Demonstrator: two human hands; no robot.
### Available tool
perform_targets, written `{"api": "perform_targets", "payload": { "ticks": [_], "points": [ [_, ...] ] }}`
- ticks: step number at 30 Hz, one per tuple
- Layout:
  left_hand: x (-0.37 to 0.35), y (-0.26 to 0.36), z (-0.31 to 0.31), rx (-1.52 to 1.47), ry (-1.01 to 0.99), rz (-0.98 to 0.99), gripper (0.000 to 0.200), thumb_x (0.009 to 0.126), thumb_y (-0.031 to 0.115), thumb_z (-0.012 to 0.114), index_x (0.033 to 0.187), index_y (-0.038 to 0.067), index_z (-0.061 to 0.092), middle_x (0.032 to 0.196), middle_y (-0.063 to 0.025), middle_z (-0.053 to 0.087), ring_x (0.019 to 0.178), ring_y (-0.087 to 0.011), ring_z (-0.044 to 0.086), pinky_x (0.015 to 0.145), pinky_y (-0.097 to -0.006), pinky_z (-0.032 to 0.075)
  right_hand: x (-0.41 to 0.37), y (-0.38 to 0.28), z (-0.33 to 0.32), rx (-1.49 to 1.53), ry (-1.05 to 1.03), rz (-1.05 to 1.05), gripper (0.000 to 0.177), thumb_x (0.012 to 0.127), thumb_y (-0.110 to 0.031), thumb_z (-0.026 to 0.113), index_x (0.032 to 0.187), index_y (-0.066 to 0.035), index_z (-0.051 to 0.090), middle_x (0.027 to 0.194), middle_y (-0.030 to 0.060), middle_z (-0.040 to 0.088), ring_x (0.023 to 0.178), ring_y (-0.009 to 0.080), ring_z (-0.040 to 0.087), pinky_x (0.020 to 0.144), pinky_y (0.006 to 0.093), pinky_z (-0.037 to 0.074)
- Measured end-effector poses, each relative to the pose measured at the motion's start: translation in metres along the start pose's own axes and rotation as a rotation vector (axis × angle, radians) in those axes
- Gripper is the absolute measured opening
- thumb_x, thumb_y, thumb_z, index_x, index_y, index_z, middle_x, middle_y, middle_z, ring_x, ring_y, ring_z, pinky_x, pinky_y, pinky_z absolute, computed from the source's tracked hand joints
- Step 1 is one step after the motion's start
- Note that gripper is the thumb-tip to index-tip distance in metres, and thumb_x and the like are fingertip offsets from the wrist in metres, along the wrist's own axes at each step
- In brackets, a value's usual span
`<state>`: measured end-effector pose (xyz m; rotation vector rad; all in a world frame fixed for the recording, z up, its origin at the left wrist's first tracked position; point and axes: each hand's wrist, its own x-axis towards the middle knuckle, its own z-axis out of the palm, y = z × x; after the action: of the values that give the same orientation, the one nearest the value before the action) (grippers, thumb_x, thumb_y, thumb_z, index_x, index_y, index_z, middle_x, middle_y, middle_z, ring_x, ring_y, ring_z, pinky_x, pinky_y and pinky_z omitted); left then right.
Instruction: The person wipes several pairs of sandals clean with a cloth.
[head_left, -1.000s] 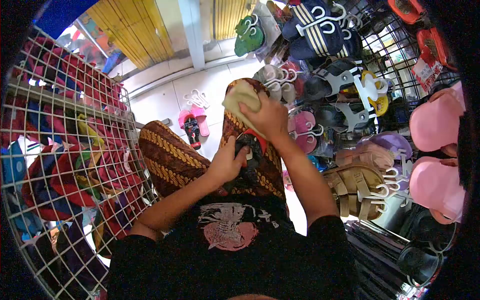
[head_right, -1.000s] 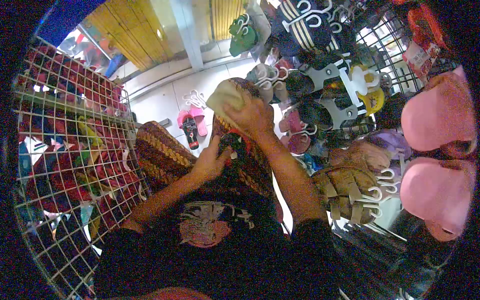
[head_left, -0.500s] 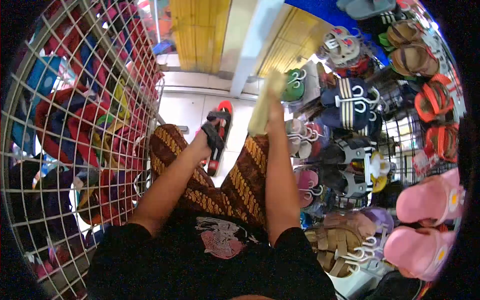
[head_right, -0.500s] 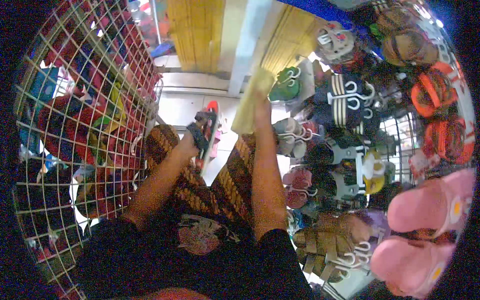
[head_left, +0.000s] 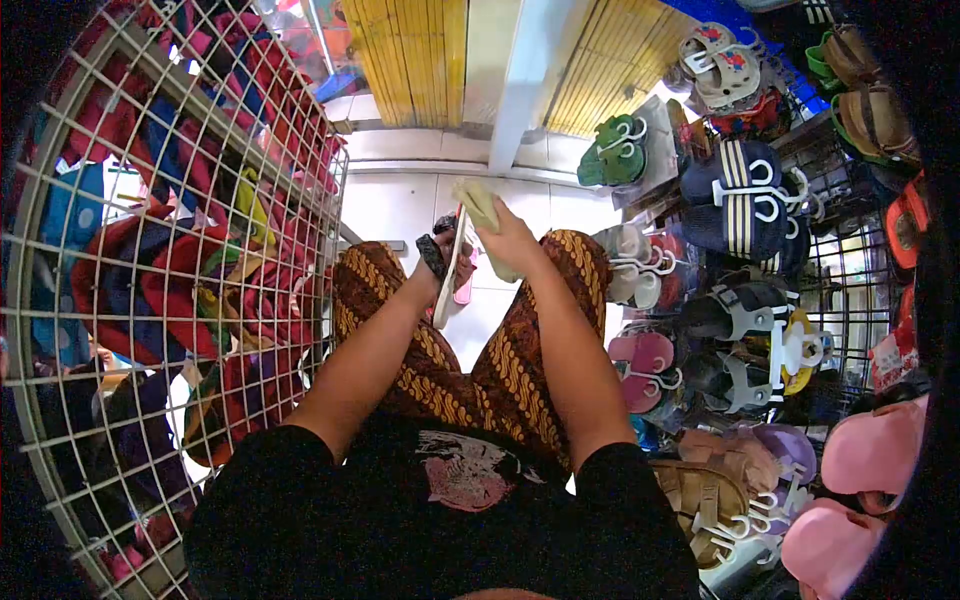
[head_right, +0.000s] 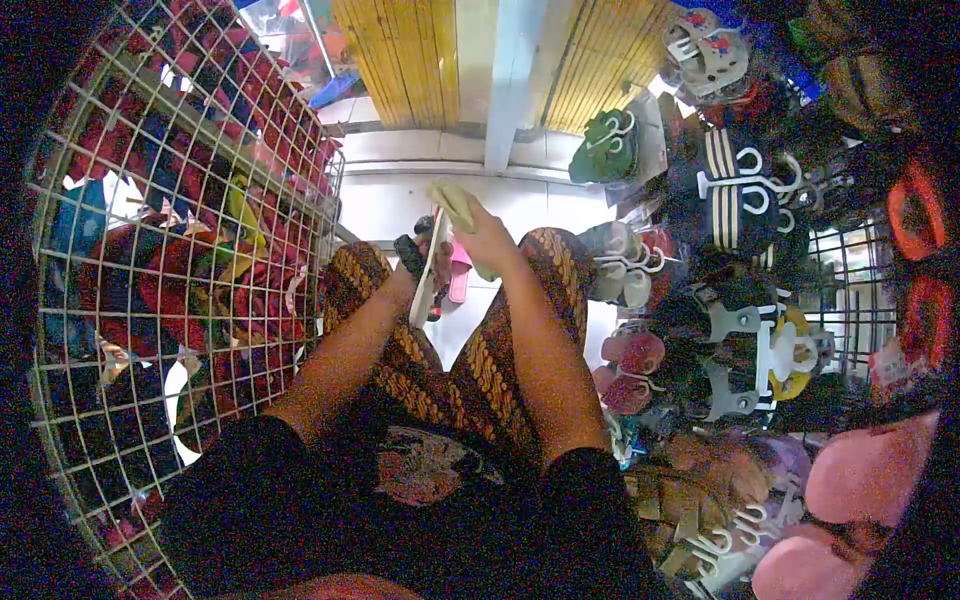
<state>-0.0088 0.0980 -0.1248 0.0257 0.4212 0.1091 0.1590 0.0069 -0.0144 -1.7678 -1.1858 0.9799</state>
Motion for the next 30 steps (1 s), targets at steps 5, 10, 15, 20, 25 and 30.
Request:
{"api": "perform_targets", "payload": {
  "ticks": [5,10,15,20,25,30],
  "points": [
    [0.017,0.007,-0.011,0.02,0.048,0.136,0.036,0.096,0.041,0.054,0.104,0.007,0.058,0.085,-0.0056,0.062,0.069,-0.0154,0.06,0.063,-0.0317,0.055,0.002,-0.004,0.005,0.198,-0.292,0.025,0.07,0.086,-0.002,0.062,0.149,-0.014,0.033,0.126,0.0168,0.06,0.116,0.0231,0.057,0.099,0.0342,0.045],
    [0.038,0.015,-0.02,0.078,0.056,0.186,0.035,0.098,0.041,0.052,0.112,0.01,0.058,0.097,-0.0053,0.062,0.083,-0.0168,0.061,0.071,-0.035,0.056,0.018,0.009,0.001,0.126,-0.169,-0.112,0.032,0.084,-0.004,0.063,0.116,-0.002,0.063,0.099,0.009,0.07,0.089,0.0163,0.065,0.082,0.0308,0.052],
    [0.036,0.025,-0.053,0.251,0.167,0.253,0.036,0.095,0.037,0.059,0.121,0.011,0.057,0.1,-0.0065,0.064,0.085,-0.0209,0.064,0.071,-0.0392,0.057,0.031,0.054,0.022,0.087,-0.138,0.034,0.036,0.085,-0.015,0.067,0.119,-0.005,0.064,0.101,0.0113,0.071,0.092,0.019,0.066,0.084,0.0329,0.053],
    [-0.018,-0.009,0.052,0.458,0.315,0.67,0.053,0.095,0.002,0.054,0.144,0.014,0.038,0.093,-0.0101,0.063,0.072,-0.0192,0.062,0.066,-0.0312,0.057,0.023,0.015,0.0,0.083,-0.097,0.252,0.049,0.086,-0.043,0.065,0.12,-0.007,0.065,0.11,0.0164,0.07,0.1,0.0278,0.068,0.087,0.0384,0.052],
    [-0.014,-0.009,0.044,0.312,0.25,0.487,0.048,0.098,0.017,0.043,0.145,0.01,0.036,0.119,-0.0131,0.059,0.094,-0.0196,0.062,0.082,-0.0303,0.052,0.039,0.053,0.013,-0.104,0.09,0.269,0.048,0.087,-0.047,0.063,0.117,-0.01,0.067,0.11,0.0211,0.069,0.104,0.0367,0.066,0.088,0.0409,0.052],
    [-0.004,-0.031,0.038,0.854,0.145,0.472,0.069,0.097,0.02,0.058,0.154,0.013,0.018,0.121,-0.0119,0.056,0.101,-0.0212,0.06,0.09,-0.0383,0.052,0.044,0.071,0.017,-0.114,0.068,0.305,0.05,0.085,-0.049,0.061,0.114,-0.009,0.068,0.107,0.0224,0.069,0.102,0.0391,0.066,0.087,0.0426,0.052]
  ]
}}
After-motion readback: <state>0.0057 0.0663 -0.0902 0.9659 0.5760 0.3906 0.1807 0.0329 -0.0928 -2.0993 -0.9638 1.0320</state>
